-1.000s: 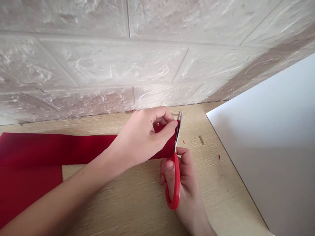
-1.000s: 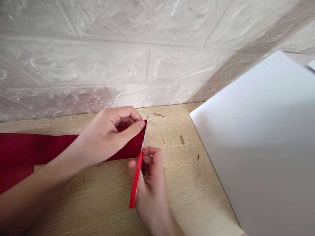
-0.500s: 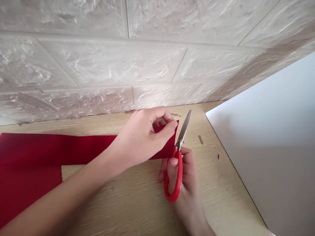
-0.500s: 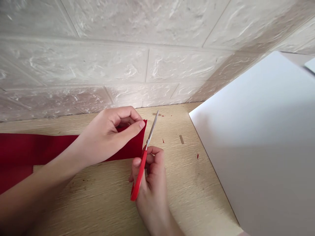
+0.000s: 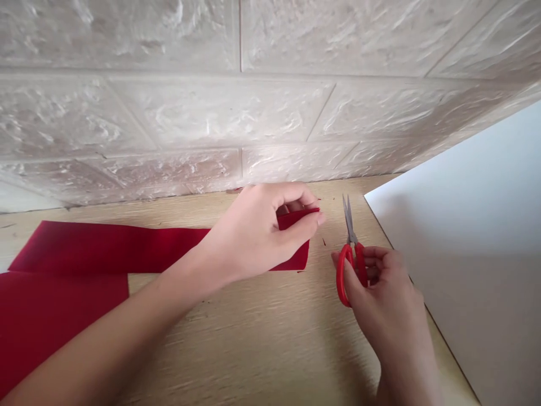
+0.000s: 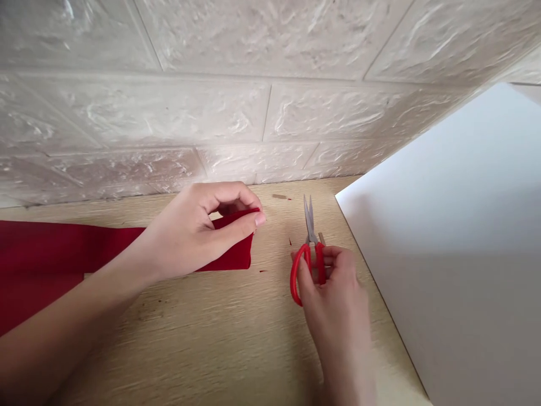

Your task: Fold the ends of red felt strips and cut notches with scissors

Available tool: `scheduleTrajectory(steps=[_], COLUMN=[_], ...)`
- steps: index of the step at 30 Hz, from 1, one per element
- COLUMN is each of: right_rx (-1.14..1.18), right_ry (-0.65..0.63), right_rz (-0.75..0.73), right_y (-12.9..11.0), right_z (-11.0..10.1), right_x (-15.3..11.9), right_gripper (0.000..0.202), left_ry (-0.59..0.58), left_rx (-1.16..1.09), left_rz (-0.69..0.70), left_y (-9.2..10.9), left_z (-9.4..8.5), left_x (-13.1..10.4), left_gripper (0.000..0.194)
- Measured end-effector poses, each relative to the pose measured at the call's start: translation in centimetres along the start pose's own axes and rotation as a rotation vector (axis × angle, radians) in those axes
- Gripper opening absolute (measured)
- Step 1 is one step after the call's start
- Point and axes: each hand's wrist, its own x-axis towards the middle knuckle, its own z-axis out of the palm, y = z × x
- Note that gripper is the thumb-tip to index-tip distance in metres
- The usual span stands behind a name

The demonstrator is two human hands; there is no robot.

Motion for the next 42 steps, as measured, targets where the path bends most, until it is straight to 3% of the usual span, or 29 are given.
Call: scheduleTrajectory(steps=[3, 7, 9, 11, 15, 17, 20, 21, 24, 26, 30, 35, 38, 42], right_rx=[-0.101, -0.059, -0.067, -0.090, -0.034, 0.009, 0.036, 0.037, 0.034, 0.018, -0.004, 0.054, 0.116, 0.165], right_ry=[-0.007, -0.063, -0.053, -0.004, 0.092, 0.142, 0.195, 0.204, 0.211, 0.202, 0.175, 0.126, 0.087, 0.073], right_rz=[0.019, -0.031, -0.081, -0.137, -0.243, -0.297, -0.358, -0.375, -0.447, -0.507, -0.579, -0.529, -0.413, -0.286], right_y=[0.6, 1.1, 1.4, 1.6, 1.6, 1.2, 0.6, 0.5, 0.4, 0.5, 0.6, 0.3, 0.3, 0.4], right_z=[-0.2, 0.0, 0.1, 0.1, 0.0, -0.1, 0.0, 0.1, 0.6, 1.0, 1.8, 1.7, 1.1, 0.5], right_x=[0.6, 0.7, 0.7, 0.6, 0.1, -0.4, -1.0, -1.2, -1.3, -1.1, -1.0, -1.1, -1.1, -1.3], right_gripper=[0.049, 0.061, 0.063, 0.058, 0.041, 0.036, 0.032, 0.031, 0.029, 0.027, 0.025, 0.028, 0.037, 0.054], left_ry=[-0.026, -0.059, -0.069, -0.026, 0.167, 0.093, -0.193, -0.231, -0.169, -0.103, -0.025, 0.134, 0.105, 0.013], left_rx=[0.118, 0.401, 0.438, 0.409, 0.532, 0.724, 0.978, 1.016, 1.101, 1.154, 1.297, 1.487, 1.519, 1.429], left_rz=[0.057, 0.178, 0.199, 0.190, 0.152, 0.093, -0.055, -0.106, -0.218, -0.230, -0.088, 0.318, 0.513, 0.566], left_y=[-0.1, -0.7, -0.4, 0.6, 3.0, 2.8, -0.1, -1.6, -5.8, -7.4, -7.0, -4.2, -3.5, -4.0], left_z=[0.4, 1.3, 1.1, 0.2, -3.3, -5.4, -8.1, -8.8, -10.5, -11.1, -11.2, -11.0, -11.2, -10.4], left_x=[-0.1, -0.3, -0.6, -0.8, -1.4, -2.4, -5.4, -6.7, -10.6, -12.4, -13.2, -13.6, -15.5, -18.9], left_gripper=[0.015, 0.015, 0.029, 0.049, 0.038, 0.038, 0.043, 0.043, 0.044, 0.044, 0.030, 0.026, 0.029, 0.044])
